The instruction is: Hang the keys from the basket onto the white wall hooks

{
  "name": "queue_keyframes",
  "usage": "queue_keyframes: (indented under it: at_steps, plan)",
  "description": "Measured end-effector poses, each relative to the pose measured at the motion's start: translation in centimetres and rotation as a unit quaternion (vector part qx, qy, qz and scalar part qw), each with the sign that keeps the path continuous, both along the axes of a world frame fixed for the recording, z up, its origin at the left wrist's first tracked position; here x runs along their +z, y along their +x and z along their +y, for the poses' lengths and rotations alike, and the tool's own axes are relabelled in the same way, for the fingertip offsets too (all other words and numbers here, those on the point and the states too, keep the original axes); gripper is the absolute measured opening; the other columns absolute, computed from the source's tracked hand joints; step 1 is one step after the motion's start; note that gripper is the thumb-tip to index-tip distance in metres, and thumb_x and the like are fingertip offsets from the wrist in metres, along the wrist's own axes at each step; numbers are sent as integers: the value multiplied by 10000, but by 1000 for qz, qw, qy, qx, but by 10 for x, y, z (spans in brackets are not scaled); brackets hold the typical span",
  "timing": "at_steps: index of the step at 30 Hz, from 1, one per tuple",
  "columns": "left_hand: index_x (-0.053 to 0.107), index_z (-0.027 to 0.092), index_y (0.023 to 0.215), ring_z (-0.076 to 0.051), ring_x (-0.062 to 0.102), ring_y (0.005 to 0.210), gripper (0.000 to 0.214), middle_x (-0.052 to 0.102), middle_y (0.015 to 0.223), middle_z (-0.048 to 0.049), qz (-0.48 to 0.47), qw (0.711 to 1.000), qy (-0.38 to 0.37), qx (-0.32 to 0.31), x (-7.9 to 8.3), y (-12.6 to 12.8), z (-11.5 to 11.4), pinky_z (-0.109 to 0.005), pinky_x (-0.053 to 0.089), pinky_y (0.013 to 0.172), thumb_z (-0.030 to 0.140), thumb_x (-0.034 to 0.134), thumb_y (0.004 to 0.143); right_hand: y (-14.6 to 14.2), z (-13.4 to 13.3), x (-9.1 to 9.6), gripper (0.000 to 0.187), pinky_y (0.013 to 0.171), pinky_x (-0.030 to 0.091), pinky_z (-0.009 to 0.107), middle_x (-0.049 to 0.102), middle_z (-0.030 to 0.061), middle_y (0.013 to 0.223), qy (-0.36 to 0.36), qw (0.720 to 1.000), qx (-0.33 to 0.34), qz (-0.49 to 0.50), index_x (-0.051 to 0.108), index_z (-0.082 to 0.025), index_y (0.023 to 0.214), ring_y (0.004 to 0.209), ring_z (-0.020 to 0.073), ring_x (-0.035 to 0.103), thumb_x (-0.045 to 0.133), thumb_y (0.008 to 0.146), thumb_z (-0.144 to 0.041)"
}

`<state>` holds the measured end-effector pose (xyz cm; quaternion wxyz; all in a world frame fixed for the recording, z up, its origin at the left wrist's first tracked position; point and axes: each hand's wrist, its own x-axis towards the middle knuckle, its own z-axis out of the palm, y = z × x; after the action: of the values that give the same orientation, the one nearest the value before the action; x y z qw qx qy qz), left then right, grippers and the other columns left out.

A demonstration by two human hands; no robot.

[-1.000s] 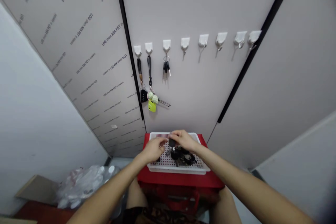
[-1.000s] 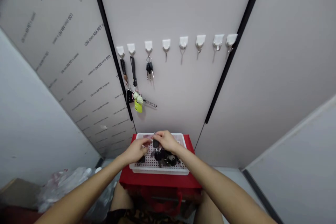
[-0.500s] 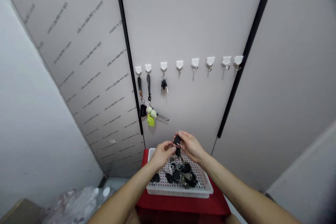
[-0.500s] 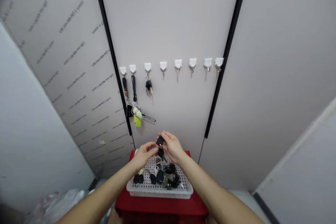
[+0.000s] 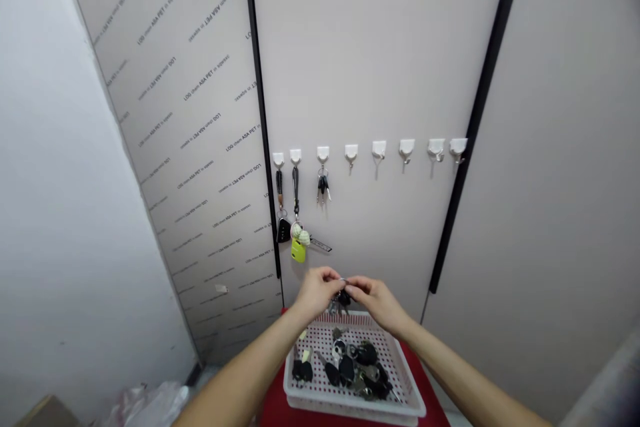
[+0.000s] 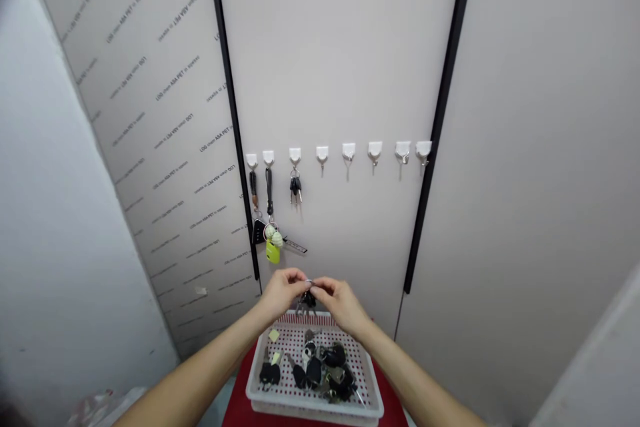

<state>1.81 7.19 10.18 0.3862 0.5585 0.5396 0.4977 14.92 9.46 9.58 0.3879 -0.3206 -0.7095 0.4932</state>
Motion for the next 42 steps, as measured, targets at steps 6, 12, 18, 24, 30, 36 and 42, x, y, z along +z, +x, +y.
queue_keyframes:
  at_steps: [6,12,18,24,30,36,42]
  plan:
    - [483,120,575,-42,361,406,59,406,437,54,-30,997,69,8,56,6,20,-171,294,424,177,484,560,-7,18,55,212,486,347,215,524,-6,554,84,993,-87,-12,577,-148,655,488,82,413,458,611,-319]
    - [483,130,733,-53,441,531,173,487,611,15,-31,980,185,60,108,12,38,-175,358,518,114,475,561,-18,57,139,262,384,324,185,519,8,556,112,962,-235,77,569,-135,688,450,75,413,456,576,-343]
    - [488,151,763,-84,474,660,182,521,719,-15,35,935,257,243,84,-32,35,-212,373,645,115,435,593,-20,96,166,272,400,318,210,485,2,433,175,914,-365,4,570,-121,583,405,93,415,437,568,-358]
    - [462,144,825,-122,479,724,252,499,792,-48,115,898,121,407,41,-93,50,-242,367,652,131,470,574,-22,107,162,277,430,320,223,466,4,402,210,904,-360,-92,570,-132,571,388,97,414,406,605,-353]
    - [411,182,918,-163,469,796,344,452,894,-64,249,879,104,394,24,-81,56,-268,365,634,247,503,594,-21,101,152,323,460,338,242,488,21,429,210,905,-345,-134,553,-135,583,428,119,444,344,641,-375]
    - [315,213,1022,-218,446,860,468,410,968,-89,291,859,81,414,20,-75,56,-311,363,613,235,498,592,-18,65,125,323,654,363,287,516,71,866,304,865,-395,-63,481,-155,908,730,151,479,383,624,-273]
    - [365,186,945,-165,466,791,376,481,859,-58,141,911,110,372,22,-88,45,-269,342,650,101,429,585,-4,11,27,307,671,368,282,498,71,864,307,916,-198,-164,459,-146,914,750,144,469,373,633,-235]
